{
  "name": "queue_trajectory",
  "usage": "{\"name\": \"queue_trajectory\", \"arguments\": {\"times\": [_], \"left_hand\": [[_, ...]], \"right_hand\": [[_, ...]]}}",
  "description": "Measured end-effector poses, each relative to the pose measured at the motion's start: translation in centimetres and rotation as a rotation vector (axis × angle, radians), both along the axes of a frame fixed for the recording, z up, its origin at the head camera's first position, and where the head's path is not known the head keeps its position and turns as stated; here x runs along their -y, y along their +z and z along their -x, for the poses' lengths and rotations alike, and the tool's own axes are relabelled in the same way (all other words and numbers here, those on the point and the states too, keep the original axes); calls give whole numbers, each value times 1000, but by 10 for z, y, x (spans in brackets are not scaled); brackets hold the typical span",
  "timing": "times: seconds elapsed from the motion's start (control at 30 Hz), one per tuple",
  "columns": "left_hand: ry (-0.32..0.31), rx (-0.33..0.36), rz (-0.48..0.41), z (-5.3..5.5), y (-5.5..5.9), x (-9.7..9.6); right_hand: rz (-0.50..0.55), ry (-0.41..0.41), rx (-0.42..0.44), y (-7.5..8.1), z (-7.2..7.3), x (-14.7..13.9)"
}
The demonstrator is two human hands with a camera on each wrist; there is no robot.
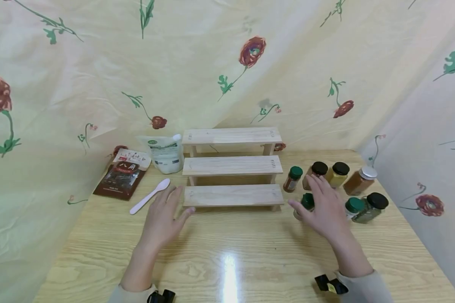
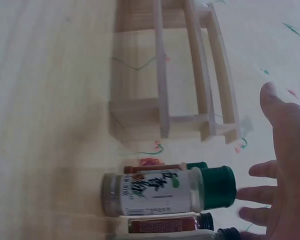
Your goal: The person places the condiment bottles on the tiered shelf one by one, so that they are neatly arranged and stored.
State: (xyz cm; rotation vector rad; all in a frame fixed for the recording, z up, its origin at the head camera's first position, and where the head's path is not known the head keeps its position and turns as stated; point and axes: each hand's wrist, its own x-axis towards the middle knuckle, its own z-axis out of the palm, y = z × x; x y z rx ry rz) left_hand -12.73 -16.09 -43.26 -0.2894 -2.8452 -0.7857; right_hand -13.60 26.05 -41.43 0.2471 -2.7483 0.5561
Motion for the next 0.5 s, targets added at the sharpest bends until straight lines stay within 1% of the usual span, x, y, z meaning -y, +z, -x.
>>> {"name": "queue_trajectory", "arguments": {"times": [0.1,0.2,0.27,0.33,0.5], "left_hand": [[59,35,-173,5,-6,0],[119,62,-291,9,-13,1],[130,82,-355,12,-19,1],[128,107,-408,15,-24,1],[138,164,-508,19,-36,1]], "right_hand": [[46,10,-10,5,10,-4],[78,26,-14,7,22,-8],[92,35,-11,8,30,-11],[102,39,1,8,38,-14],[139,36,49,8,49,-17]]}}
